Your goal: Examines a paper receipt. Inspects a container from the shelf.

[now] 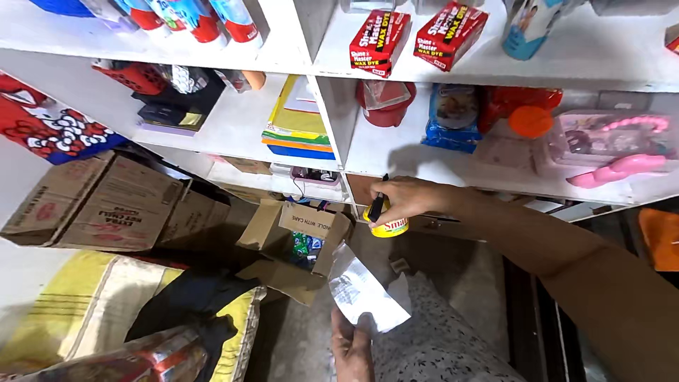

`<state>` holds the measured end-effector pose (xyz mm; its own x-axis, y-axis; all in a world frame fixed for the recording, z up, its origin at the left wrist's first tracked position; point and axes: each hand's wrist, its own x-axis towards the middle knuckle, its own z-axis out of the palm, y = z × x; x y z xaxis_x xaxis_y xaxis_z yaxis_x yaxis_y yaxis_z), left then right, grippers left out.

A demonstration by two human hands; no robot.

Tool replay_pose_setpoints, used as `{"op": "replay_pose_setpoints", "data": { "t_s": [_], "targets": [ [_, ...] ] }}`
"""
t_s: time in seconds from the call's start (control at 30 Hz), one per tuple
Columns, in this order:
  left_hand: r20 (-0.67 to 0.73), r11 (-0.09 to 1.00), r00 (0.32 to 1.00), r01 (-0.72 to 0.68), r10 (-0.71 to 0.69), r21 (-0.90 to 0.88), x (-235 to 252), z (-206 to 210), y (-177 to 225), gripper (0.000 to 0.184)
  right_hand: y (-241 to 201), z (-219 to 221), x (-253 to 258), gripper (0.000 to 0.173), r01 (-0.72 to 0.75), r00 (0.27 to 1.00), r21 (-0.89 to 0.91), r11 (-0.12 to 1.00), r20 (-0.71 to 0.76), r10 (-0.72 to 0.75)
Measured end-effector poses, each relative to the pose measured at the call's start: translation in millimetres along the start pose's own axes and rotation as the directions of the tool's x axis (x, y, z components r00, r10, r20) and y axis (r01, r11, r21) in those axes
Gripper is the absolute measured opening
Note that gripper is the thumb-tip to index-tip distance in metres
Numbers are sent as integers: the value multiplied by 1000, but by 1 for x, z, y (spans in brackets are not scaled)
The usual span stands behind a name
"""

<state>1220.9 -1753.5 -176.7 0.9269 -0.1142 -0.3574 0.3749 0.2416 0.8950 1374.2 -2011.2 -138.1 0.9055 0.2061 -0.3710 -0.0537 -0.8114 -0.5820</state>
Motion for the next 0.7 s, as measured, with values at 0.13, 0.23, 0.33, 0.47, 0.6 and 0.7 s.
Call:
{"op": "replay_pose_setpoints", "data": {
  "t_s": [0.13,0.23,0.33,0.47,0.6,0.7],
  "targets": [
    [7,1000,1000,5,-5,-11,-2,-1,-2,57,2,9,3,64,46,999,-2,999,-1,-46],
    [10,1000,1000,0,0,10,-2,-2,-5,62,-2,10,-2,64,48,999,31,998,22,-49],
    [12,1000,1000,0,0,27,-3,-2,-6,65,0,14,-6,59,122,992,98,988,9,-123],
    [22,1000,1000,-3,3,16,-2,-5,-11,67,10,15,-18,58,372,920,261,891,23,-391],
    [46,1000,999,-11,11,8,-1,-7,-13,68,25,17,-22,65,564,766,429,706,48,-641],
    [41,1000,999,-5,4,8,-1,-8,-13,68,43,35,-11,76,612,626,632,476,-19,-780]
  ]
}}
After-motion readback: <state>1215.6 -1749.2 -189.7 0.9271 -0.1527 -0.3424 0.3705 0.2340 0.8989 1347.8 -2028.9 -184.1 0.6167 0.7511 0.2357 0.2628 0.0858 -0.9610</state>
